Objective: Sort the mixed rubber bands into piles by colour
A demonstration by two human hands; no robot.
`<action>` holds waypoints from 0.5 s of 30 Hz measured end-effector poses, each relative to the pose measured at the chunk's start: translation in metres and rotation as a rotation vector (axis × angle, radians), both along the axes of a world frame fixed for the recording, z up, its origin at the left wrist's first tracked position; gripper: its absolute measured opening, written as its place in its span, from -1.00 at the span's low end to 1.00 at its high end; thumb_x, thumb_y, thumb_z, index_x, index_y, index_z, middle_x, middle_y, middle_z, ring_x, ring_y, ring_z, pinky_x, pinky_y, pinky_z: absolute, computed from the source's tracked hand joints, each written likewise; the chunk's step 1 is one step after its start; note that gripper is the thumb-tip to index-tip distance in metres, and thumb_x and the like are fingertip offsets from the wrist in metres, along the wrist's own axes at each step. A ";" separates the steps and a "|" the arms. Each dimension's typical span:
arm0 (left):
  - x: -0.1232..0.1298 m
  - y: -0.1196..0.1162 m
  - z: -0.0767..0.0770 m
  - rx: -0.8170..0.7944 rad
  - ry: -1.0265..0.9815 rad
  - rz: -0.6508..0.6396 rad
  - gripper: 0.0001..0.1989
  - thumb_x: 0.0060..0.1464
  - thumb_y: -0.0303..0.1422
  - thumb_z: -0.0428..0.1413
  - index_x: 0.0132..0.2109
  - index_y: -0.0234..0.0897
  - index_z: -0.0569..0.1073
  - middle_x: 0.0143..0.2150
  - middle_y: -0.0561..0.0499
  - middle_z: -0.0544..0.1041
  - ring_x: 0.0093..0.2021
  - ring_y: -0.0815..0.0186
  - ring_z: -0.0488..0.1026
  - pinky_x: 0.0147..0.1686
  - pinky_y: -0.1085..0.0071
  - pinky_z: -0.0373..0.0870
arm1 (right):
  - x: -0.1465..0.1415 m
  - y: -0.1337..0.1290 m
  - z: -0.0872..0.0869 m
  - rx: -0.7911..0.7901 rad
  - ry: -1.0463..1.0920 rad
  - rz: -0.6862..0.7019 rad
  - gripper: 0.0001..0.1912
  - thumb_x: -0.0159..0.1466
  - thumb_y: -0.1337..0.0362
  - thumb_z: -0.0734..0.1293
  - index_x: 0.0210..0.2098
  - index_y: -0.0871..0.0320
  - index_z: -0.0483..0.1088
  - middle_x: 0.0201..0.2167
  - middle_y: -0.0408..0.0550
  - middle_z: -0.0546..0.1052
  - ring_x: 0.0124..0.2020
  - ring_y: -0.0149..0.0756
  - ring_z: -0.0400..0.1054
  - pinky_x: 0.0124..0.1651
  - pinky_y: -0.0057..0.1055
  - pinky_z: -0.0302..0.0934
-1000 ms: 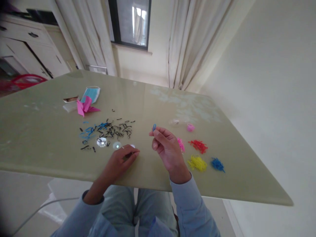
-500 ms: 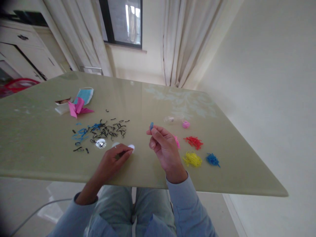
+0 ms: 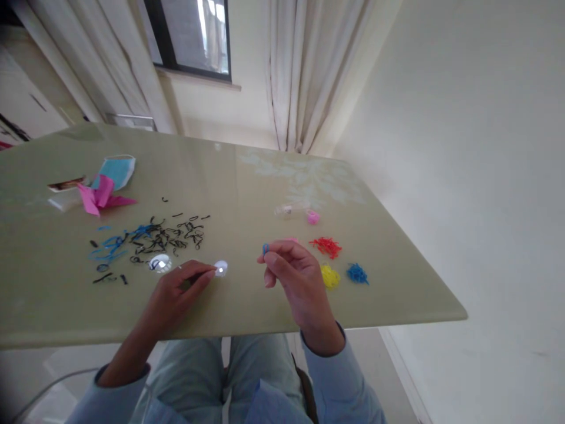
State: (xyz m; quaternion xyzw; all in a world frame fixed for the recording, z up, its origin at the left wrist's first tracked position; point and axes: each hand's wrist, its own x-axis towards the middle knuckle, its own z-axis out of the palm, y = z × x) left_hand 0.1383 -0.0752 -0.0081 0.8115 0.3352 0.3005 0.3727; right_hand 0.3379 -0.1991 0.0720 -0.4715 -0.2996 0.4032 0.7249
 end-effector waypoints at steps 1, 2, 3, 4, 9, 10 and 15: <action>0.000 0.000 0.000 0.006 0.003 -0.001 -0.75 0.20 -0.19 0.06 -0.23 -0.21 0.57 -0.26 0.00 0.60 -0.25 0.28 0.51 -0.23 0.40 0.40 | 0.005 -0.009 -0.001 -0.012 -0.035 -0.034 -0.88 0.11 0.25 0.51 -0.34 0.10 0.57 -0.44 -0.13 0.60 -0.61 -0.51 0.32 -0.56 -0.54 0.19; -0.001 0.001 -0.001 0.010 0.006 -0.002 -0.74 0.20 -0.18 0.06 -0.24 -0.21 0.58 -0.26 0.00 0.60 -0.25 0.28 0.51 -0.23 0.40 0.41 | 0.012 -0.018 -0.002 -0.027 -0.074 -0.081 -0.88 0.09 0.26 0.51 -0.35 0.09 0.58 -0.44 -0.12 0.60 -0.61 -0.50 0.33 -0.55 -0.54 0.20; -0.001 0.001 -0.001 0.014 0.009 -0.001 -0.73 0.19 -0.17 0.06 -0.24 -0.20 0.58 -0.26 0.00 0.60 -0.24 0.28 0.51 -0.22 0.40 0.41 | 0.020 -0.026 -0.004 -0.044 -0.116 -0.139 -0.88 0.09 0.27 0.51 -0.35 0.09 0.58 -0.44 -0.12 0.60 -0.60 -0.50 0.33 -0.54 -0.53 0.21; -0.001 0.001 -0.001 0.016 0.014 0.000 -0.73 0.19 -0.15 0.06 -0.24 -0.20 0.58 -0.25 0.00 0.60 -0.24 0.27 0.52 -0.22 0.40 0.42 | 0.029 -0.036 -0.007 -0.062 -0.159 -0.208 -0.88 0.08 0.27 0.51 -0.35 0.09 0.59 -0.45 -0.12 0.60 -0.60 -0.49 0.32 -0.53 -0.52 0.21; -0.002 0.002 -0.002 0.034 0.044 0.011 -0.70 0.17 -0.10 0.06 -0.24 -0.17 0.58 -0.22 0.02 0.62 -0.21 0.26 0.54 -0.18 0.40 0.45 | 0.085 -0.080 -0.031 -0.179 -0.383 -0.605 -0.80 0.06 0.25 0.53 -0.30 0.12 0.59 -0.50 -0.14 0.55 -0.53 -0.45 0.33 -0.47 -0.50 0.23; -0.002 0.002 -0.002 0.043 0.047 0.013 -0.70 0.16 -0.10 0.06 -0.24 -0.16 0.58 -0.22 0.02 0.62 -0.21 0.26 0.54 -0.17 0.40 0.45 | 0.095 -0.088 -0.037 -0.207 -0.426 -0.682 -0.78 0.06 0.24 0.53 -0.29 0.13 0.59 -0.49 -0.13 0.55 -0.53 -0.45 0.33 -0.46 -0.50 0.23; -0.005 0.004 -0.005 0.062 0.074 0.014 -0.70 0.15 -0.08 0.07 -0.22 -0.14 0.58 -0.20 0.03 0.62 -0.21 0.27 0.55 -0.16 0.44 0.46 | 0.128 -0.115 -0.058 -0.417 -0.583 -0.854 -0.65 0.05 0.10 0.52 -0.24 0.19 0.57 -0.55 -0.12 0.53 -0.55 -0.38 0.35 -0.51 -0.47 0.17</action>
